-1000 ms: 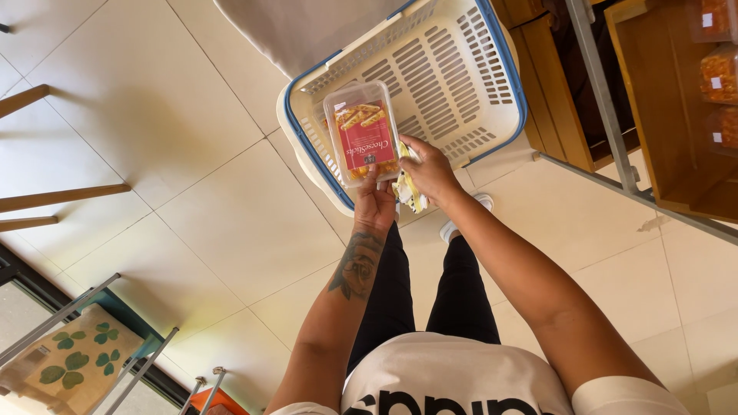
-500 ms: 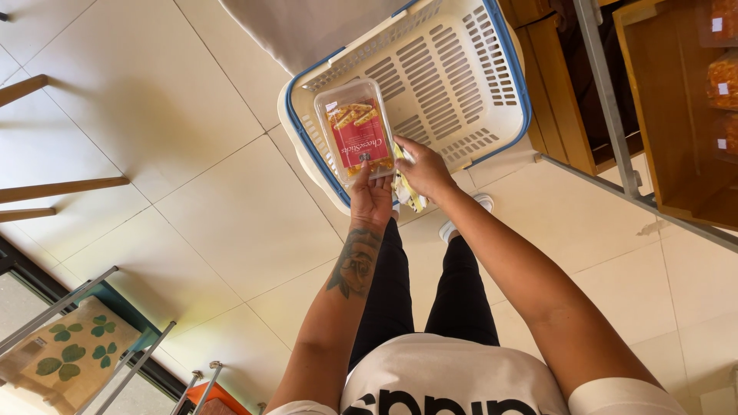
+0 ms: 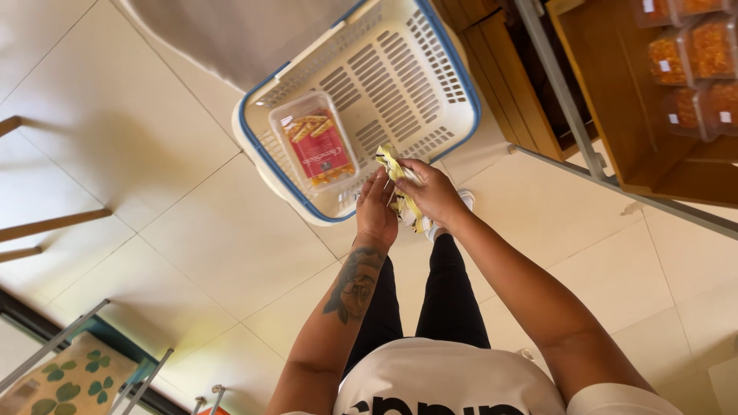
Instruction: Wiping down snack bags and plastic food containers with a cloth and organizing them on wooden shelves.
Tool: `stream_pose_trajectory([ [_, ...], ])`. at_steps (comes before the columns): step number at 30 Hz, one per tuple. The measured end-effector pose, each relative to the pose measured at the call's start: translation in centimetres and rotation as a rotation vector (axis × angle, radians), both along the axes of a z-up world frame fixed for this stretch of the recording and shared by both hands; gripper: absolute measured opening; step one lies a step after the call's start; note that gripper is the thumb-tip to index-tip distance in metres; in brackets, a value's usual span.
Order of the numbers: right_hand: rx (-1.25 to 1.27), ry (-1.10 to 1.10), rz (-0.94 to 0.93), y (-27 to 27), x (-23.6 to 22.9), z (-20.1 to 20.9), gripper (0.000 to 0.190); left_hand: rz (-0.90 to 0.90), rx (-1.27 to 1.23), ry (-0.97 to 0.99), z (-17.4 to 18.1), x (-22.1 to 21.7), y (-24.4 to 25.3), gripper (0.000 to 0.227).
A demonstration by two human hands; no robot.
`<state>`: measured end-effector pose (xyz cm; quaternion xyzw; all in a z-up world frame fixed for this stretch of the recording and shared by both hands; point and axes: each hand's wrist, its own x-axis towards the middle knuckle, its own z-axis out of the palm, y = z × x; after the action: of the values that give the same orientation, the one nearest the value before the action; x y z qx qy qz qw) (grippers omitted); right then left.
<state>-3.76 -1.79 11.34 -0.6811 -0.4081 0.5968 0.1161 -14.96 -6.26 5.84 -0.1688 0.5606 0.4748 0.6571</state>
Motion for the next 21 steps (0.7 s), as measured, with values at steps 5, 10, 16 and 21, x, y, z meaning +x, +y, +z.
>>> stream_pose_trajectory([
  [5, 0.064, 0.017, -0.158, -0.7, 4.7, 2.2, 0.039, -0.141, 0.083, -0.004, -0.6, 4.9, 0.1, 0.037],
  [10, 0.188, -0.019, -0.236, -2.2, 9.7, 1.6, 0.033, -0.197, 0.141, 0.03, 2.7, 10.8, 1.3, 0.039],
  [16, 0.287, -0.054, -0.406, -3.2, 15.6, 1.1, 0.031, -0.274, 0.215, 0.034, 2.9, 18.0, 1.7, 0.037],
  [21, 0.324, 0.107, -0.763, -2.9, 22.4, 0.3, 0.028, -0.368, 0.317, -0.059, 2.9, 25.0, 2.4, 0.041],
])
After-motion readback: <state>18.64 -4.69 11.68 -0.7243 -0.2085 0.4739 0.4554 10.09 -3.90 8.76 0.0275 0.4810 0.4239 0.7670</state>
